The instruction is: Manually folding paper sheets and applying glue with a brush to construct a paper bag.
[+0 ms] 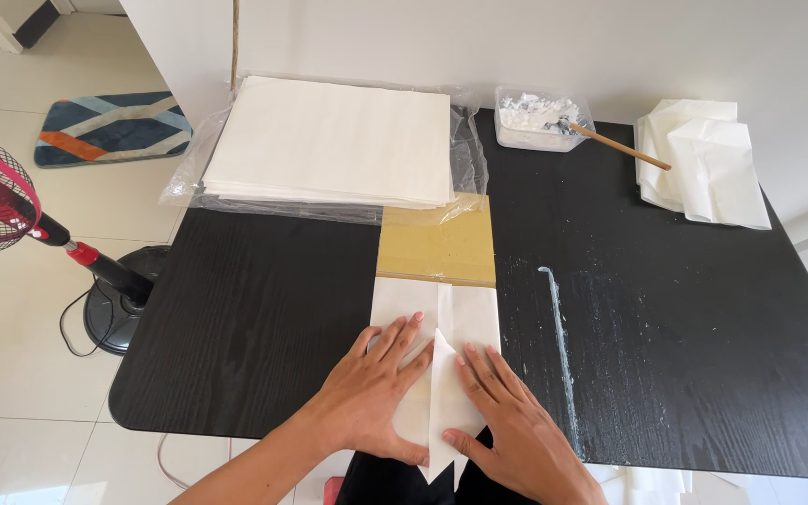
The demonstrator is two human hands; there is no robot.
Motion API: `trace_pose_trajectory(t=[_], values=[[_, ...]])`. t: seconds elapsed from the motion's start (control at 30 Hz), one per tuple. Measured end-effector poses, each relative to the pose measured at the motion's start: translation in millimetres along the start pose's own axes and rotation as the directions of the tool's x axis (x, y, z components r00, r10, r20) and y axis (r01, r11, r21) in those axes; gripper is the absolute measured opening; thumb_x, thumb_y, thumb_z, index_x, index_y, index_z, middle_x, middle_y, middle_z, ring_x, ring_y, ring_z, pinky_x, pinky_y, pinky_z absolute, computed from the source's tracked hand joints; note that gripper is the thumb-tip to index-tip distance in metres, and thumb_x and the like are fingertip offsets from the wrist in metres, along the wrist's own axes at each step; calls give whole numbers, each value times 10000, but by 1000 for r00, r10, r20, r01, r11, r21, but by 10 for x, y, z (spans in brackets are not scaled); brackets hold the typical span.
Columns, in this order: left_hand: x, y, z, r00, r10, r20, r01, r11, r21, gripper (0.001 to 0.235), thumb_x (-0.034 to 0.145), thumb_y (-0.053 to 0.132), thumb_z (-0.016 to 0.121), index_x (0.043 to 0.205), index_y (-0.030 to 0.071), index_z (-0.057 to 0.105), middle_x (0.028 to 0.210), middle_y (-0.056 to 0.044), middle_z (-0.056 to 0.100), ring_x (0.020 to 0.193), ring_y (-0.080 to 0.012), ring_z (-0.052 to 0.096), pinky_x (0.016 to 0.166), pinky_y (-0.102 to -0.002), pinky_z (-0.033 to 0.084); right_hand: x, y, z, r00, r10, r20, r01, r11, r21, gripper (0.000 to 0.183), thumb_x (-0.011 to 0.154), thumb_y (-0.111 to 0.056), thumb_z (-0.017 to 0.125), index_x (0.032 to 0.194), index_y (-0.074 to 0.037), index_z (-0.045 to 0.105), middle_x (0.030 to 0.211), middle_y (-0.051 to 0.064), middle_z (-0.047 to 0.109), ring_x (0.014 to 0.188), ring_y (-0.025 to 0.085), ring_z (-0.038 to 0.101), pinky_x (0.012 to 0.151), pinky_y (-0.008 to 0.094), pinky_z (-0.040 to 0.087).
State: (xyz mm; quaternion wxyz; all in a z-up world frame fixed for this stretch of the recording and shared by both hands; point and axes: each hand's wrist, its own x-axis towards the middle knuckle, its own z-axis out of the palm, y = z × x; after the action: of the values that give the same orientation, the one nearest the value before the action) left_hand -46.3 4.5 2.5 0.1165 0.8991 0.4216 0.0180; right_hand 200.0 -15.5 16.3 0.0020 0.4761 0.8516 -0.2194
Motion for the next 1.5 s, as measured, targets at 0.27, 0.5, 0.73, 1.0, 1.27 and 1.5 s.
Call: trace_pose_trajectory(t=[0.27, 0.5, 0.73, 1.0, 1.27, 1.5], values=[[18, -21, 85, 995, 28, -100, -18, 995, 101, 1461, 626, 1006, 736, 1587, 27, 235, 1693, -278, 23, 1521, -407, 114, 1145, -558, 135, 38, 3, -41, 1000, -15, -3, 15, 998, -62, 983, 977, -651, 625, 1647, -135, 123, 1743, 42, 75, 1590, 237, 22, 1220, 440, 132], [49, 70, -304, 991, -17, 131, 22, 999, -40, 1105, 655, 870, 679, 1442, 114, 509, 1712, -241, -75, 1531, -435, 96, 1152, -612, 135, 71, -30, -198, 995, 55, 78, -56, 998, 22, 964, 967, -626, 618, 1653, -202, 91, 1754, -34, 66, 1602, 184, 15, 1224, 466, 165], [76, 47, -290, 992, -8, 124, 13, 999, -37, 1196, 634, 895, 666, 1484, 81, 449, 1712, -228, -97, 1516, -443, 115, 1158, -612, 131, 77, -31, -187, 998, 38, 39, -39, 999, 16, 948, 950, -643, 636, 1648, -216, 158, 1744, -23, 119, 1591, 209, 70, 1209, 505, 164], [6, 61, -65, 997, 63, -41, -64, 998, -7, 1182, 714, 817, 752, 1506, 20, 385, 1701, -275, -33, 1546, -419, 76, 1185, -581, 89, 87, -19, -221, 999, 25, 26, -26, 999, 44, 945, 962, -610, 633, 1648, -195, 135, 1732, -16, 170, 1578, 207, 119, 1206, 496, 194], [46, -19, -11, 998, 26, -55, -23, 998, 54, 1418, 644, 971, 730, 1567, 6, 252, 1697, -277, -68, 1550, -411, 4, 1175, -571, 67, 145, 30, -116, 1000, -24, -19, 22, 998, -58, 909, 965, -632, 630, 1648, -221, 194, 1718, 38, 182, 1548, 272, 161, 1177, 527, 213], [41, -50, 93, 994, 32, -108, -25, 997, 67, 1483, 631, 1001, 757, 1567, -18, 224, 1699, -278, -56, 1544, -403, 27, 1173, -559, 61, 203, -8, -108, 997, -60, -56, 53, 990, -129, 911, 968, -698, 572, 1653, -223, 202, 1713, 79, 167, 1536, 307, 165, 1171, 528, 205]])
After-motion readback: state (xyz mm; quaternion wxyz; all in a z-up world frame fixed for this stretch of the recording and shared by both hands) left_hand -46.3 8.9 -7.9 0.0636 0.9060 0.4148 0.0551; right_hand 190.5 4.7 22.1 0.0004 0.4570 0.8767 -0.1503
